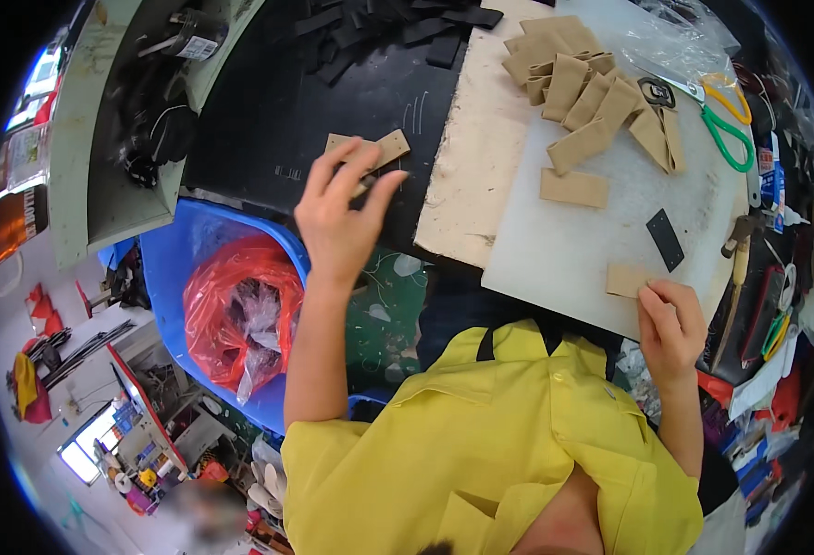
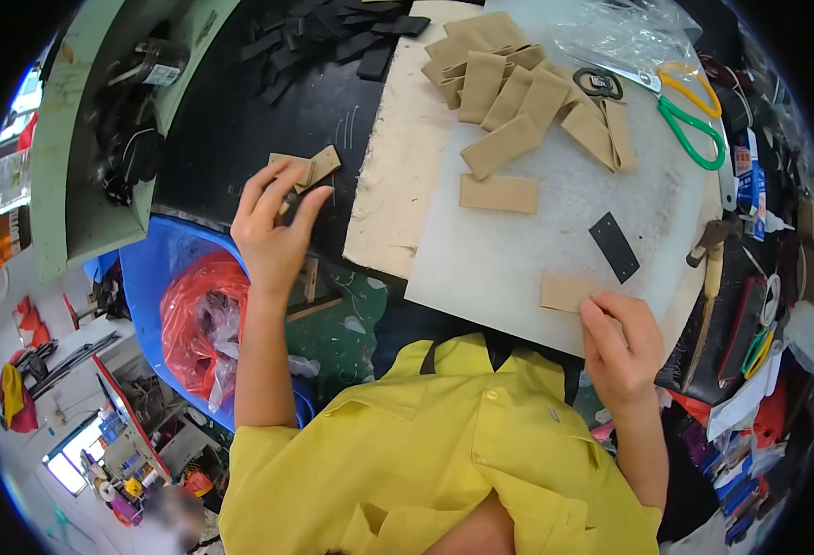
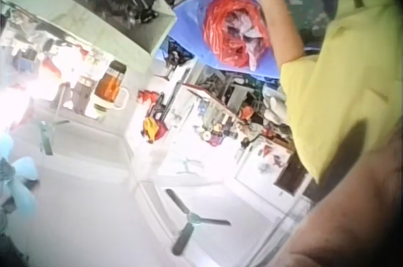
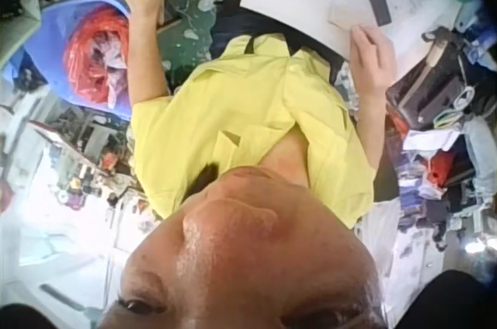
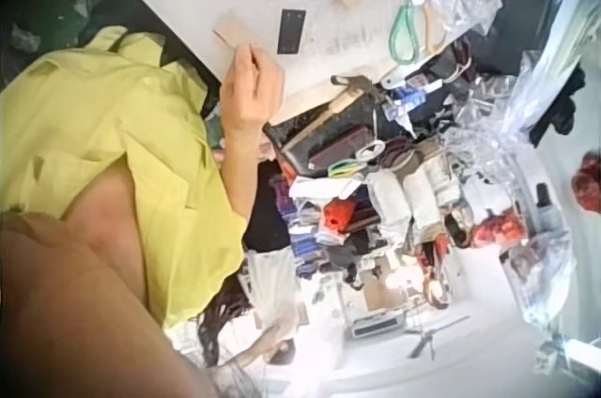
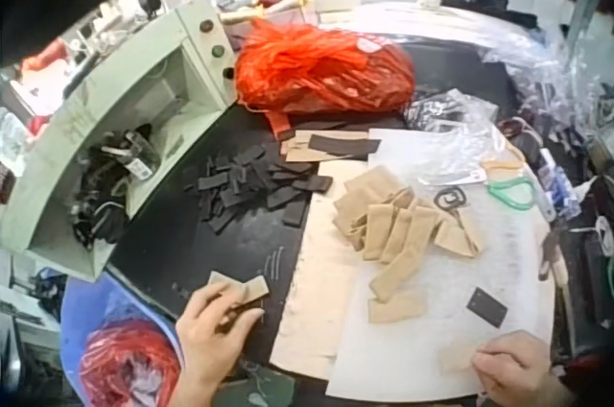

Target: The person assembles small shoe components by placing a black rectangular piece onto a beige cardboard-like piece. They use a metal punch and a hammer to drive fasteners through the aligned materials. The person repeats this process for multiple units, stacking the finished assemblies on the workbench.

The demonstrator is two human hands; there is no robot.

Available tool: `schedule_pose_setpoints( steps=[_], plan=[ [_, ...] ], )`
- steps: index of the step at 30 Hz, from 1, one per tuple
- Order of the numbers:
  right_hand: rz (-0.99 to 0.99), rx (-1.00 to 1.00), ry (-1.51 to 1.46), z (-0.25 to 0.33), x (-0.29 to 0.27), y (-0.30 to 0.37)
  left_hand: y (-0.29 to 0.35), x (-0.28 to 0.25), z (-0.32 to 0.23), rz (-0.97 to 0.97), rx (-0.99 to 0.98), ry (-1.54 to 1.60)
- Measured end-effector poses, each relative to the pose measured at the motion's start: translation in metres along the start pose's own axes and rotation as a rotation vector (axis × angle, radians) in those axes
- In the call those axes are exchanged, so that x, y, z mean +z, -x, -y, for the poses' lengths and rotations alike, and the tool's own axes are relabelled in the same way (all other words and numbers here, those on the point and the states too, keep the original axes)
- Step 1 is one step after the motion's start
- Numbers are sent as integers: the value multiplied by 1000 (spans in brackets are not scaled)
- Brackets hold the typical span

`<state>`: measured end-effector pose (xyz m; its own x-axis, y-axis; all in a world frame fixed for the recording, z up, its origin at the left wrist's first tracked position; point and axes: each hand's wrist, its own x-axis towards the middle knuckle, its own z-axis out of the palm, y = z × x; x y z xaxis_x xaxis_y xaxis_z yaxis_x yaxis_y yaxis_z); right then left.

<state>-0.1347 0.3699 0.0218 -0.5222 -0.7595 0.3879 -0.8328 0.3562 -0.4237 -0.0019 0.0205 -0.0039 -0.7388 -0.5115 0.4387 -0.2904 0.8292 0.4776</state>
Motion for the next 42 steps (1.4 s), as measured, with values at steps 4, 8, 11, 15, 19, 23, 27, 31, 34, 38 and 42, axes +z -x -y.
schedule_pose_setpoints(
  steps=[4, 8, 11, 15, 19, 23, 27, 31, 34, 38, 42],
  plan=[
    [63, 111, -34, 1, -6, 4, 6, 5, 45, 29, -14, -111],
    [69, 246, 165, 8, -3, 1, -15, 15, 21, -136, 13, -180],
    [-5, 215, -5, 4, -8, 1, -19, 22, -43, 133, -25, 185],
    [-133, 276, -94, -7, -17, 2, -21, 36, -88, 342, 192, 310],
    [23, 78, -196, -6, -25, 20, -24, 48, -92, 361, 221, 270],
    [28, 98, -383, 5, -24, 27, -23, 47, -96, 396, 214, 283],
    [36, 128, -295, -3, -23, 24, -15, 31, -111, 454, 89, 267],
    [119, 272, -549, 0, -38, 12, 20, 32, -134, 461, 155, 439],
    [50, 607, -669, -4, -42, -1, 34, 40, -139, 488, 246, 434],
    [170, 709, -740, -7, -26, -21, 39, 46, -138, 475, 254, 451],
    [270, 685, -636, -10, -13, -30, 41, 47, -137, 438, 276, 456]
  ],
)
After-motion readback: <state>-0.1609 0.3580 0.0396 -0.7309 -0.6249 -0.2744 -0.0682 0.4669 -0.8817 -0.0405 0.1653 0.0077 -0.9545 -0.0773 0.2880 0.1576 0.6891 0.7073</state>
